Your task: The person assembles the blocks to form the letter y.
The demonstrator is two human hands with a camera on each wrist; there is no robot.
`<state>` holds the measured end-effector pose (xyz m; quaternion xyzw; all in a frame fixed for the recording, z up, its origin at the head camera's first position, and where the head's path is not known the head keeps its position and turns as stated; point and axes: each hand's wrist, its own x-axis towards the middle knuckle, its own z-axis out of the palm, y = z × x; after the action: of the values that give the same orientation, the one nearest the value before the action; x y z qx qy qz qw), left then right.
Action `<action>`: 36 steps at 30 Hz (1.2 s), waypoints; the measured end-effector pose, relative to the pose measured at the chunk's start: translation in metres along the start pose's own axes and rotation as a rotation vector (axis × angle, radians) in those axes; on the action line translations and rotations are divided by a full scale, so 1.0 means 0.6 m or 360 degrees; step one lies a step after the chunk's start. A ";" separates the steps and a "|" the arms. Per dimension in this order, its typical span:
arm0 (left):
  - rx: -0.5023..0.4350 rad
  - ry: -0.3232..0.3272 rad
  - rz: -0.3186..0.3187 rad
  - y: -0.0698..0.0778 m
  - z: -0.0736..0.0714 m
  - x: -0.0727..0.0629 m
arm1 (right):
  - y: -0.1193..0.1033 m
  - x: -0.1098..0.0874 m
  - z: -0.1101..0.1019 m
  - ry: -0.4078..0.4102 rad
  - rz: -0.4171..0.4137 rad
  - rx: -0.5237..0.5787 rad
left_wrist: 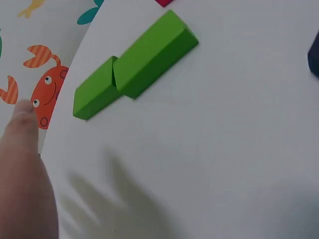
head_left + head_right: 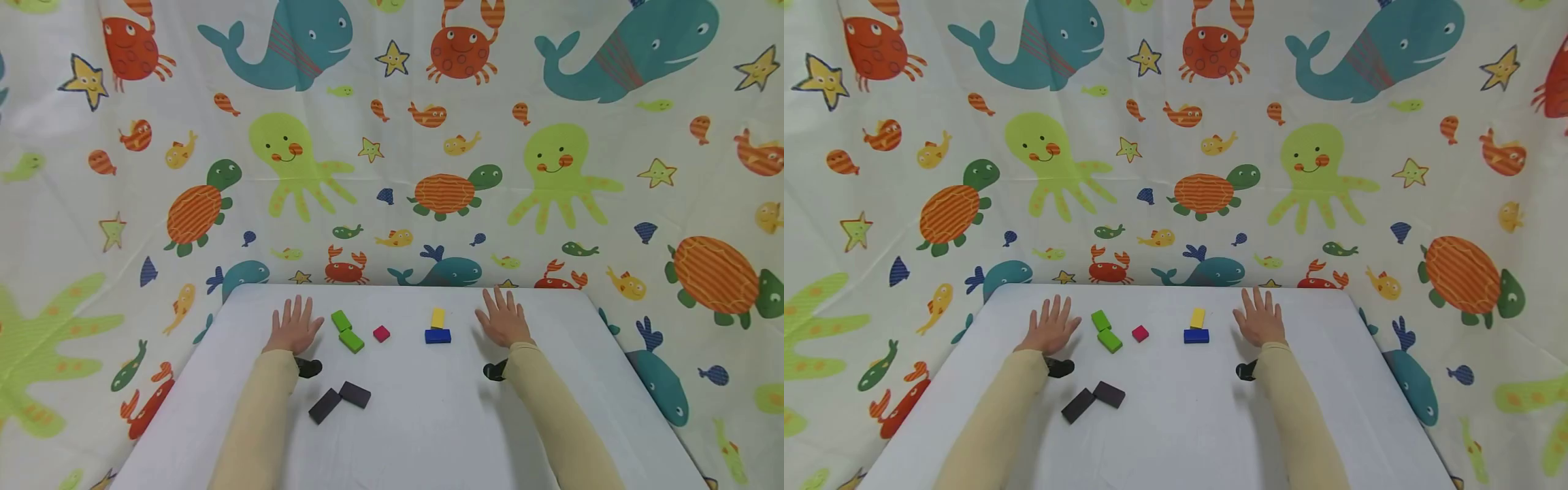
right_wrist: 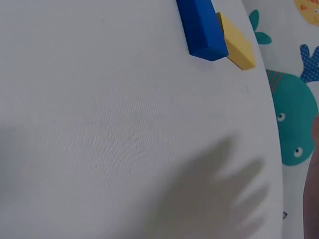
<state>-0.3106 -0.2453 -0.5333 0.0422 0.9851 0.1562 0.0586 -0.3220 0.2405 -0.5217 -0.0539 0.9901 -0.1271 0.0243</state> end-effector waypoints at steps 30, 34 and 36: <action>-0.0172 0.0103 0.0488 0.217 0.084 -0.011 | -0.092 -0.010 0.087 -0.0074 -0.0527 0.0433; -0.0152 0.0100 0.0481 0.236 0.091 -0.012 | -0.093 -0.006 0.096 0.0001 -0.0452 0.0384; -0.0169 0.0098 0.0491 0.246 0.094 -0.011 | -0.089 -0.006 0.095 0.0033 -0.0384 0.0390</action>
<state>-0.2871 -0.0889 -0.5394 0.1849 0.9586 0.2164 0.0060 -0.3095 0.1750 -0.5631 -0.1676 0.9538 -0.2494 0.0049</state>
